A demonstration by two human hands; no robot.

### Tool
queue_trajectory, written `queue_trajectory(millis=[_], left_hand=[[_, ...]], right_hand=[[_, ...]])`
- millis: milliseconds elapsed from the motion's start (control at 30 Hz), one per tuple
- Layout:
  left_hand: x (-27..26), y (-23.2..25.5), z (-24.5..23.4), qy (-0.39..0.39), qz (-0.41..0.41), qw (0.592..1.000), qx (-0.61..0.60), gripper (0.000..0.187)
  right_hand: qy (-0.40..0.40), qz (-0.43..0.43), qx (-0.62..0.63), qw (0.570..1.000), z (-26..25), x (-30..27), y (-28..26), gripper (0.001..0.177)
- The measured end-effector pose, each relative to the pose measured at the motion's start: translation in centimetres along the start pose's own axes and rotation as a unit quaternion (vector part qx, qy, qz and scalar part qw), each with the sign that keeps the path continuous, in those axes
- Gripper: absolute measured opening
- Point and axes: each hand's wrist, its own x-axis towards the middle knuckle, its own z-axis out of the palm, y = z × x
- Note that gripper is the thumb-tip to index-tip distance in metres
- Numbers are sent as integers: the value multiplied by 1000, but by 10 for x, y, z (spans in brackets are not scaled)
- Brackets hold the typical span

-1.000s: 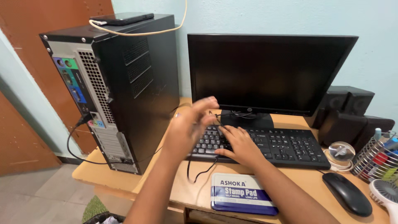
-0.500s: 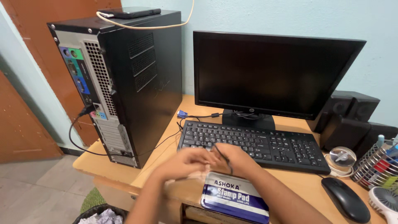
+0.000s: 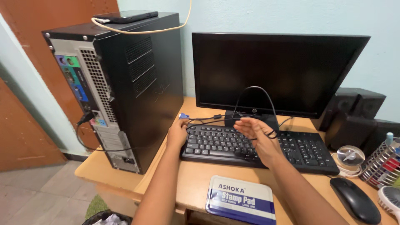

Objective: The person coils a cable and places it in a drawer, then connects several other cables to the back of a computer tower and the monitor.

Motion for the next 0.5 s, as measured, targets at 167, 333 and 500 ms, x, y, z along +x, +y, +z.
queue_trajectory(millis=[167, 333, 500], left_hand=[[-1, -15, -16, -122, 43, 991, -19, 41], [-11, 3, -34, -138, 56, 989, 5, 36], [-32, 42, -44, -45, -76, 990, 108, 24]], right_hand=[[-21, -24, -127, 991, 3, 6, -3, 49], [-13, -43, -211, 977, 4, 18, 7, 50], [-29, -12, -461, 887, 5, 13, -1, 50]])
